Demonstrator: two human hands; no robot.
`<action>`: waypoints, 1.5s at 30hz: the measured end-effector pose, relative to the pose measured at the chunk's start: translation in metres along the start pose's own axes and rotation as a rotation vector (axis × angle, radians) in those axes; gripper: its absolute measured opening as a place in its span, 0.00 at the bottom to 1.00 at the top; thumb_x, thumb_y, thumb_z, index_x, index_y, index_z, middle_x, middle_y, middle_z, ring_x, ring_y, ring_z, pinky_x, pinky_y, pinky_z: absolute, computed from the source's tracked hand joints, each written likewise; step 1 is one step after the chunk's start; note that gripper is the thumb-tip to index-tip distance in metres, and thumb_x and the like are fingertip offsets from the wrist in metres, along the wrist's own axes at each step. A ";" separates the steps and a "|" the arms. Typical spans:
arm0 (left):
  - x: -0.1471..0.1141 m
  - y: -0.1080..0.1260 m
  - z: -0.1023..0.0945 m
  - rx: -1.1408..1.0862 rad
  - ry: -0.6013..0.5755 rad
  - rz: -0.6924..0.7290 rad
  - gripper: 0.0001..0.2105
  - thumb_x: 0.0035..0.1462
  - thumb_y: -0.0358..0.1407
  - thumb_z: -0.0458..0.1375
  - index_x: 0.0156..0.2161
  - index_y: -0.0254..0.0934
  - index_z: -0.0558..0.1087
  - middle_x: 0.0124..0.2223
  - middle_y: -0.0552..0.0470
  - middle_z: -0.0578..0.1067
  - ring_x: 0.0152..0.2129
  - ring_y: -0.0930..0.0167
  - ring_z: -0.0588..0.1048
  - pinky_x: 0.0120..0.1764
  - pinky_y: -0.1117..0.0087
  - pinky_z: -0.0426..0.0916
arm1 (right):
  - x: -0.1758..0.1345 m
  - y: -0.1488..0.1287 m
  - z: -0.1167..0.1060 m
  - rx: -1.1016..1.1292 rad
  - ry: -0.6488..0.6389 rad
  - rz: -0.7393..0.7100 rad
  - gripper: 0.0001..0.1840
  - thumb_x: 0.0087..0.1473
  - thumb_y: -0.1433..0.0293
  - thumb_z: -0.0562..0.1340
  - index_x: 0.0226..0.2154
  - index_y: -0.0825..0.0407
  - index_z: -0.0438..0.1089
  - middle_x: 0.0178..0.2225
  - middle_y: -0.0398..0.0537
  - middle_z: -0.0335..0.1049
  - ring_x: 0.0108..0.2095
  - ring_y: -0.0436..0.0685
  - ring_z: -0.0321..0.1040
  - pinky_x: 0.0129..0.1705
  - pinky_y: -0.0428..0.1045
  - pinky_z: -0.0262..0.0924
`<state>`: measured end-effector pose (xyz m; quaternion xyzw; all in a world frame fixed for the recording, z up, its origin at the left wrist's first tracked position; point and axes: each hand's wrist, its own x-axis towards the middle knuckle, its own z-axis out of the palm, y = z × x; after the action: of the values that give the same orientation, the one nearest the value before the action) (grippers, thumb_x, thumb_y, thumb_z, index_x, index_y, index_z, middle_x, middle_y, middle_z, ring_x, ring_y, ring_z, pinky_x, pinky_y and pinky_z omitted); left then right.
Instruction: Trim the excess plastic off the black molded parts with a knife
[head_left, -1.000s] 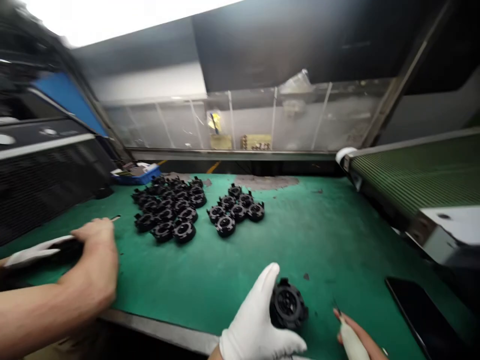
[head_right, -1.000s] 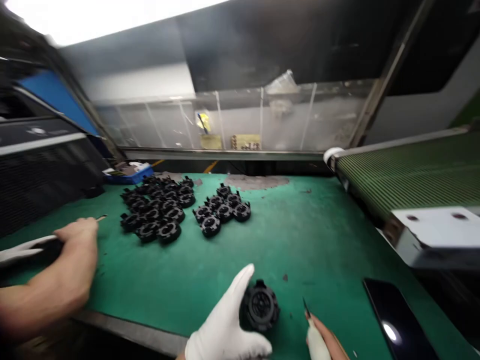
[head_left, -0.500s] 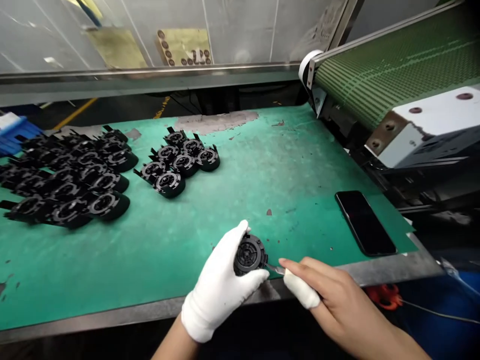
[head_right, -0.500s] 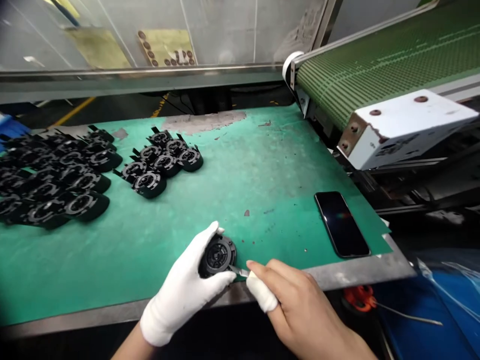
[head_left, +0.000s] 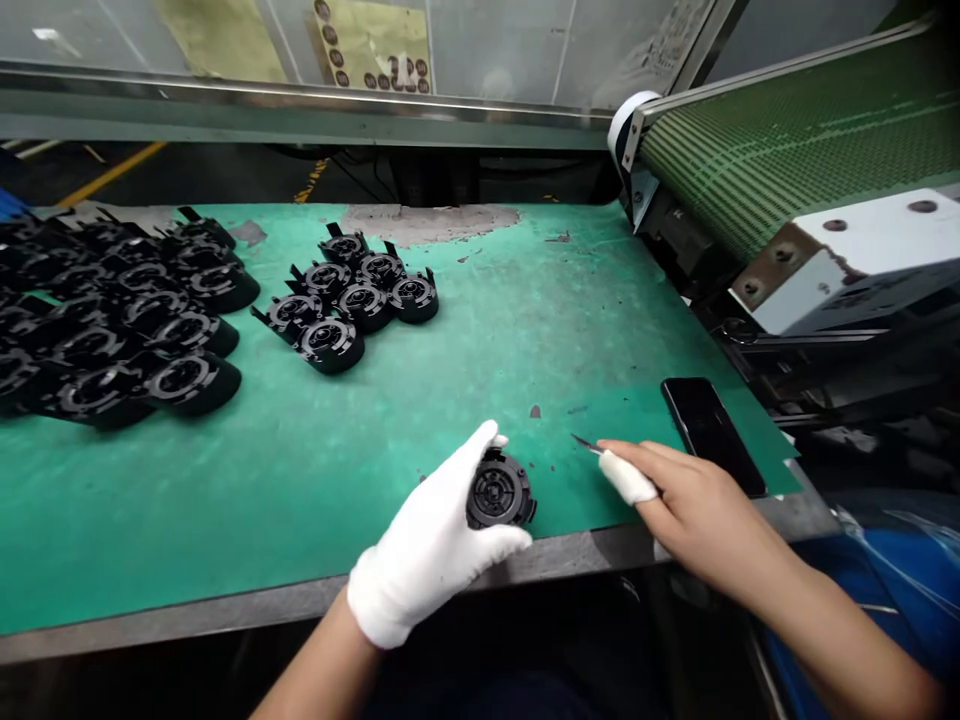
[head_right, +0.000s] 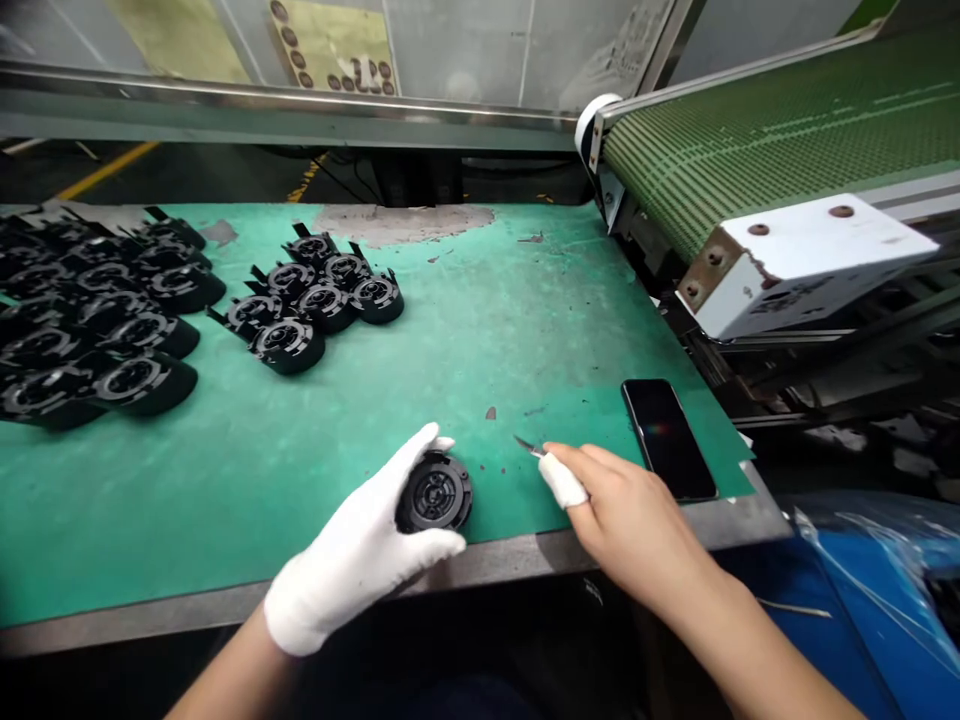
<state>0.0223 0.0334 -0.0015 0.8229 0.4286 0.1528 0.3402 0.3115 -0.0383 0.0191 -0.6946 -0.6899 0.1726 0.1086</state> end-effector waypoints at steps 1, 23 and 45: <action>0.002 -0.002 -0.010 0.014 -0.071 0.033 0.49 0.49 0.43 0.71 0.70 0.47 0.48 0.68 0.51 0.63 0.64 0.64 0.64 0.67 0.60 0.61 | -0.003 -0.002 0.002 0.068 -0.022 -0.025 0.21 0.67 0.65 0.50 0.58 0.43 0.67 0.47 0.46 0.74 0.46 0.58 0.73 0.47 0.55 0.69; -0.032 0.000 0.017 0.009 0.304 -0.075 0.41 0.56 0.43 0.65 0.69 0.43 0.49 0.64 0.43 0.65 0.62 0.59 0.66 0.64 0.53 0.64 | 0.013 -0.065 0.009 -0.030 -0.214 -0.278 0.20 0.65 0.68 0.54 0.56 0.36 0.69 0.37 0.42 0.73 0.35 0.57 0.73 0.35 0.52 0.63; -0.052 -0.014 -0.026 -0.057 0.348 -0.188 0.52 0.48 0.50 0.70 0.71 0.44 0.46 0.71 0.41 0.55 0.67 0.53 0.57 0.67 0.47 0.56 | 0.023 -0.053 0.020 0.126 -0.192 -0.284 0.26 0.65 0.72 0.51 0.62 0.43 0.65 0.50 0.49 0.76 0.47 0.59 0.74 0.49 0.55 0.69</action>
<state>-0.0301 0.0081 0.0100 0.7306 0.5514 0.2724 0.2967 0.2543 -0.0160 0.0193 -0.5622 -0.7762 0.2638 0.1088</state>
